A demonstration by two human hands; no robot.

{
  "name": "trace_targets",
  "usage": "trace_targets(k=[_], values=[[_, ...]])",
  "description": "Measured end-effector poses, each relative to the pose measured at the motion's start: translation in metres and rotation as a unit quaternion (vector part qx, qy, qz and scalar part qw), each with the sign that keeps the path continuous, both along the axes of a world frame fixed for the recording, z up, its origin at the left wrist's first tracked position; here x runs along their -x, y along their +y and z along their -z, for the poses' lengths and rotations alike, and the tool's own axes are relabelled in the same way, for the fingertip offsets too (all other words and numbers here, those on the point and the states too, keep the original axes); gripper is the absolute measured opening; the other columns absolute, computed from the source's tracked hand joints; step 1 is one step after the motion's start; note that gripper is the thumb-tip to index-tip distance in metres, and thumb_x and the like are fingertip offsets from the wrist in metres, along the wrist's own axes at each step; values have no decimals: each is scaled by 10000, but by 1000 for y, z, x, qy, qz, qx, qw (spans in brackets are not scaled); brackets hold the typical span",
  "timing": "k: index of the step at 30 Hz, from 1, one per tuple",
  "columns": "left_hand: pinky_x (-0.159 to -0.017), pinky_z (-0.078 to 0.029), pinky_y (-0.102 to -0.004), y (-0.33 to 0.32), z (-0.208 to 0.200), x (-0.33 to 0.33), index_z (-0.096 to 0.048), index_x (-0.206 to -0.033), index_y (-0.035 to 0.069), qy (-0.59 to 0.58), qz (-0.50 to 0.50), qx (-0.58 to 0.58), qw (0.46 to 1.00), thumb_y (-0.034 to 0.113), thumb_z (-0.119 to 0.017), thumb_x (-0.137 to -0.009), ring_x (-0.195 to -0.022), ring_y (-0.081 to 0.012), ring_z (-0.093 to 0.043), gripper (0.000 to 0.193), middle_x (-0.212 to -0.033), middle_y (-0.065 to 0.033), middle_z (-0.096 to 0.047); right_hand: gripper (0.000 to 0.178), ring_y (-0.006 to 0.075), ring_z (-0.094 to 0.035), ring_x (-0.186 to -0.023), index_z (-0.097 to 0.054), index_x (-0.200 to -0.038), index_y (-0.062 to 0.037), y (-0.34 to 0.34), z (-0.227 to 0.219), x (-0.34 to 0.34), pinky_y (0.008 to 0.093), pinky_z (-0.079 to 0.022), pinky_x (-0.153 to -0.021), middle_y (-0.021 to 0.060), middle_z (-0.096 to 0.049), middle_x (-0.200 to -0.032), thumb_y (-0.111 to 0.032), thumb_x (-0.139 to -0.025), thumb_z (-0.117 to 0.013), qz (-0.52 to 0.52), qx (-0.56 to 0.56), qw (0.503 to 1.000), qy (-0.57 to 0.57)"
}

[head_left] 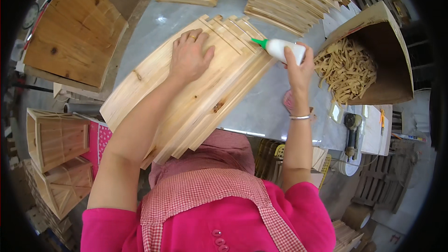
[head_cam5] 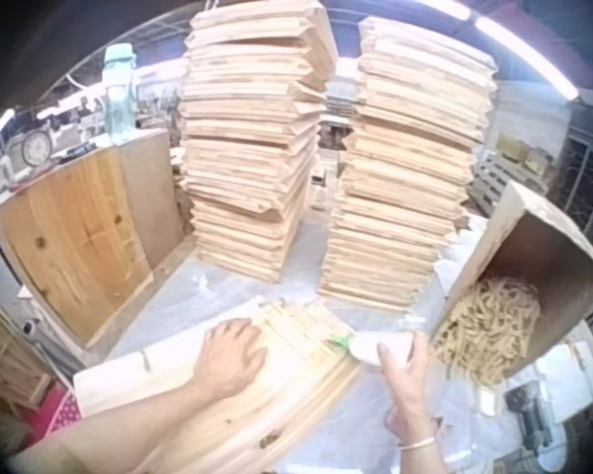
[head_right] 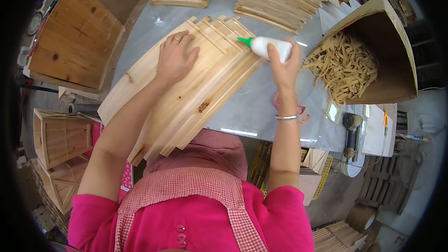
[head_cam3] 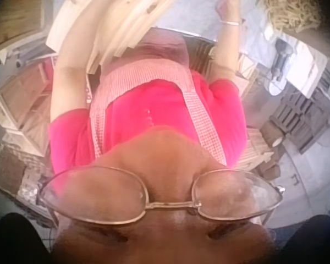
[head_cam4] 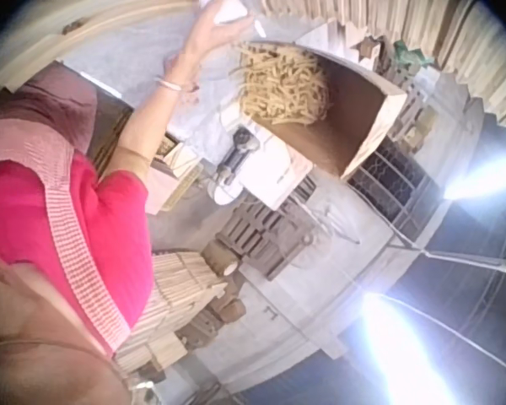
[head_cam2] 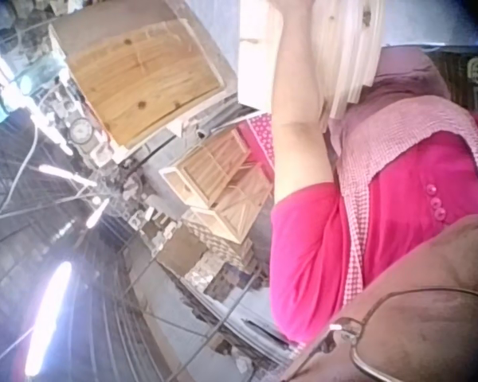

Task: The recorder is assembling and gluing wooden panels together to create boxes in a workshop setting.

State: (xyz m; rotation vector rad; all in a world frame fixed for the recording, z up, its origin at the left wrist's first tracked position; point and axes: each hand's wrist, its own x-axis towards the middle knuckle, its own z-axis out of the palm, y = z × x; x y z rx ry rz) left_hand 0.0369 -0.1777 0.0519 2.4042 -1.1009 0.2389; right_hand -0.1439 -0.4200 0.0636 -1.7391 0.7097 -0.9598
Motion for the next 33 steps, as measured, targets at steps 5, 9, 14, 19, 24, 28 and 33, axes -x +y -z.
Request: trace_targets(k=[5, 9, 14, 19, 24, 28, 33], values=[[-1082, -336, -445, -4, -4, 4, -599, -1252, 66, 14, 4, -12, 1000, 325, -606, -916, -1311, -301, -442, 424, -1386, -123, -535, 523, 266, -667, -845, -576, -1156, -19, 28, 18, -74, 375, -532, -767, 179, -671, -972, -297, -786, -820, -15, 62, 997, -35], [-1081, -337, -445, -5, -5, 5, -602, -1246, 66, 12, 6, -5, 1000, 323, -607, -915, -1312, -301, -443, 418, -1385, -123, -536, 490, 320, -672, -889, -575, -1150, -24, 36, 20, -105, 395, -528, -793, 193, -665, -982, -257, -783, -802, -23, 153, 988, -15], [-1056, -356, -442, -4, -1, 3, -618, -1224, 69, -6, 1, -4, 1000, 319, -618, -912, -1295, -307, -457, 399, -1385, -113, -542, 462, 342, -669, -910, -575, -1143, -27, 33, -4, -74, 408, -525, -796, 196, -662, -996, -231, -785, -784, -53, 195, 979, 31], [-1058, -358, -446, -1, -1, 0, -609, -1238, 63, -3, 6, -5, 1000, 318, -613, -918, -1292, -310, -459, 409, -1382, -121, -538, 442, 330, -670, -855, -580, -1133, -34, 29, -18, 1, 395, -530, -761, 180, -661, -977, -218, -787, -785, -49, 267, 960, 62], [-1074, -351, -458, 0, 3, -1, -579, -1278, 25, -26, -26, 2, 999, 305, -596, -927, -1294, -325, -454, 449, -1387, -157, -517, 438, 265, -667, -824, -584, -1125, -24, 35, -27, 16, 355, -529, -745, 172, -666, -933, -205, -792, -802, -10, 179, 981, 72], [-1086, -341, -461, -5, 6, -3, -547, -1299, -28, -25, -73, -15, 997, 290, -566, -938, -1309, -330, -444, 482, -1393, -173, -506, 445, 255, -665, -831, -584, -1120, -15, 37, 2, -26, 348, -527, -748, 178, -666, -932, -214, -793, -810, -19, 25, 999, -44], [-1087, -339, -458, -5, 3, 1, -537, -1309, -36, -31, -78, -29, 996, 289, -550, -943, -1315, -325, -442, 489, -1388, -173, -513, 495, 304, -659, -868, -570, -1132, -8, 73, 1, -97, 386, -524, -770, 192, -655, -967, -257, -781, -816, -38, 120, 991, -39]])
